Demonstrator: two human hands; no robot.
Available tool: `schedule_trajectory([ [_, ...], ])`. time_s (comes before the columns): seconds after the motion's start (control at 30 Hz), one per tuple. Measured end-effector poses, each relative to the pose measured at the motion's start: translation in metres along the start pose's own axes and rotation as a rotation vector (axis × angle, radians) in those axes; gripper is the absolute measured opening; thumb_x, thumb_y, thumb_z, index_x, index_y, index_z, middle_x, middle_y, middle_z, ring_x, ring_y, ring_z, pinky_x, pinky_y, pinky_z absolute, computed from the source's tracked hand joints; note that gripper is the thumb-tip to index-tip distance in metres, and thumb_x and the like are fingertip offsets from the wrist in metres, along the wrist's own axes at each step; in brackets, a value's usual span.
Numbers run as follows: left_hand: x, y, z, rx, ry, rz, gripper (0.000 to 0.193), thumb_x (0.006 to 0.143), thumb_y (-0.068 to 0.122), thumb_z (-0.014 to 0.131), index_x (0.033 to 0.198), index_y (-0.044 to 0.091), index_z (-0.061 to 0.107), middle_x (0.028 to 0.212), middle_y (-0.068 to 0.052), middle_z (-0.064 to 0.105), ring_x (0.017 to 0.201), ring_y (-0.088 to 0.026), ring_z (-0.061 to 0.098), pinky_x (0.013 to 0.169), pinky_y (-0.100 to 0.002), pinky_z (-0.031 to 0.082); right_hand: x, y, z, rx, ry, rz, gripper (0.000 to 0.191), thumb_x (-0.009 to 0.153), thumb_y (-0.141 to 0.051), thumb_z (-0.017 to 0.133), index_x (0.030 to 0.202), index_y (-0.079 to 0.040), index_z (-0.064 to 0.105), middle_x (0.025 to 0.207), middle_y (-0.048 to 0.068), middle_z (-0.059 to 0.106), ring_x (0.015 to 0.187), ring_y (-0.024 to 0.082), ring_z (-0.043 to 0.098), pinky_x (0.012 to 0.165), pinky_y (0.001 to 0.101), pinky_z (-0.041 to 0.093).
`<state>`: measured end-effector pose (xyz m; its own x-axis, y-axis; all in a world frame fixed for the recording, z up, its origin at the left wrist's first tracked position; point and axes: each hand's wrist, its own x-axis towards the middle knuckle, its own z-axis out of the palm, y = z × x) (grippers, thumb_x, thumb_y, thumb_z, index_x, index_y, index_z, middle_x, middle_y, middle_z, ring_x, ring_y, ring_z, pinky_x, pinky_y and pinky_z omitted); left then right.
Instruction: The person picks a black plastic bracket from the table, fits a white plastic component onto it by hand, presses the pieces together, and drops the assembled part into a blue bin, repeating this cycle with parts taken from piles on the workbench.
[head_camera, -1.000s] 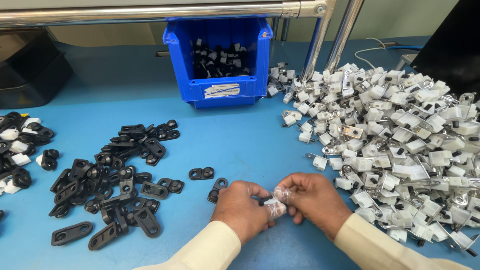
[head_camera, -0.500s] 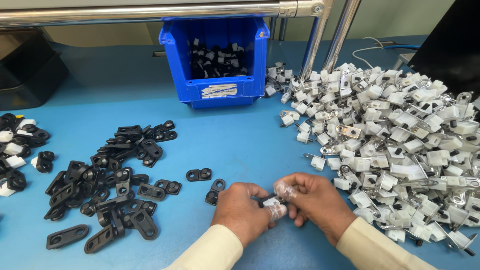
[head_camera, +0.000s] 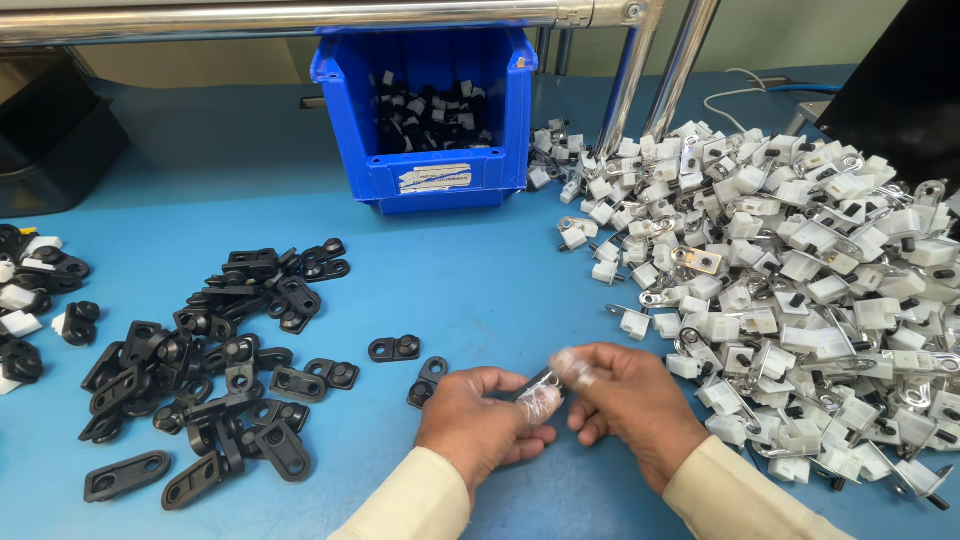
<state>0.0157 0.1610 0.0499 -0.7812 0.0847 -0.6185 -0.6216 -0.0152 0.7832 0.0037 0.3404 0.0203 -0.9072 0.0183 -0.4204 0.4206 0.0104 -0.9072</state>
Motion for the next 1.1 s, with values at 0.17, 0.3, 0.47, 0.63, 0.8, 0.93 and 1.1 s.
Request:
schedule_trajectory([
  [0.17, 0.0, 0.001, 0.008, 0.007, 0.068, -0.013, 0.036, 0.086, 0.023, 0.084, 0.11, -0.001, 0.072, 0.093, -0.014, 0.08, 0.079, -0.018, 0.077, 0.069, -0.028, 0.064, 0.009, 0.008, 0.016, 0.015, 0.083, -0.064, 0.017, 0.09, -0.009, 0.068, 0.097, 0.005, 0.073, 0.071, 0.012, 0.069, 0.05, 0.015, 0.06, 0.045, 0.0291, 0.048],
  [0.3, 0.002, -0.001, 0.007, -0.124, 0.057, -0.025, 0.03, 0.087, 0.019, 0.078, 0.108, -0.001, 0.071, 0.091, -0.014, 0.079, 0.08, -0.02, 0.078, 0.074, -0.031, 0.066, 0.013, 0.004, 0.022, 0.153, 0.161, 0.006, 0.019, 0.092, -0.01, 0.062, 0.094, 0.006, 0.072, 0.072, 0.013, 0.069, 0.05, 0.016, 0.058, 0.044, 0.0301, 0.045],
  [0.47, 0.007, -0.002, -0.001, -0.25, -0.004, -0.075, 0.035, 0.09, 0.024, 0.081, 0.109, -0.003, 0.067, 0.093, -0.014, 0.076, 0.086, -0.022, 0.078, 0.081, -0.033, 0.066, 0.001, -0.007, 0.012, 0.164, 0.098, 0.114, 0.031, 0.096, -0.029, 0.067, 0.093, 0.002, 0.069, 0.076, 0.01, 0.073, 0.051, 0.014, 0.059, 0.044, 0.0282, 0.046],
  [0.63, 0.007, -0.002, 0.002, -0.235, 0.015, -0.069, 0.035, 0.088, 0.023, 0.08, 0.109, -0.002, 0.067, 0.098, -0.014, 0.077, 0.087, -0.022, 0.078, 0.081, -0.032, 0.066, 0.005, -0.005, 0.024, -0.006, 0.067, -0.068, 0.015, 0.086, -0.007, 0.068, 0.094, 0.004, 0.074, 0.075, 0.012, 0.074, 0.048, 0.014, 0.057, 0.04, 0.028, 0.043],
  [0.8, 0.012, -0.001, 0.007, -0.278, 0.044, -0.079, 0.035, 0.089, 0.023, 0.079, 0.11, -0.002, 0.067, 0.101, -0.016, 0.076, 0.087, -0.023, 0.076, 0.082, -0.034, 0.066, 0.011, -0.002, 0.03, 0.098, 0.22, 0.008, 0.021, 0.094, -0.011, 0.063, 0.096, 0.006, 0.074, 0.075, 0.011, 0.073, 0.047, 0.013, 0.053, 0.039, 0.0283, 0.039],
  [0.93, 0.019, -0.004, 0.006, -0.37, 0.028, -0.083, 0.035, 0.089, 0.023, 0.079, 0.109, -0.002, 0.065, 0.101, -0.016, 0.073, 0.09, -0.026, 0.076, 0.083, -0.037, 0.066, -0.001, 0.012, 0.031, -0.332, 0.224, -0.087, 0.03, 0.104, -0.012, 0.06, 0.126, -0.013, 0.079, 0.082, 0.022, 0.072, 0.056, 0.022, 0.057, 0.05, 0.0343, 0.047],
  [1.1, 0.026, -0.006, 0.004, -0.422, 0.019, -0.104, 0.033, 0.087, 0.022, 0.077, 0.108, -0.002, 0.066, 0.102, -0.014, 0.074, 0.091, -0.025, 0.075, 0.085, -0.037, 0.066, -0.017, 0.04, 0.032, -0.742, 0.261, -0.748, 0.055, 0.083, 0.002, 0.056, 0.137, -0.007, 0.065, 0.117, 0.016, 0.069, 0.098, 0.031, 0.068, 0.082, 0.0376, 0.054],
])
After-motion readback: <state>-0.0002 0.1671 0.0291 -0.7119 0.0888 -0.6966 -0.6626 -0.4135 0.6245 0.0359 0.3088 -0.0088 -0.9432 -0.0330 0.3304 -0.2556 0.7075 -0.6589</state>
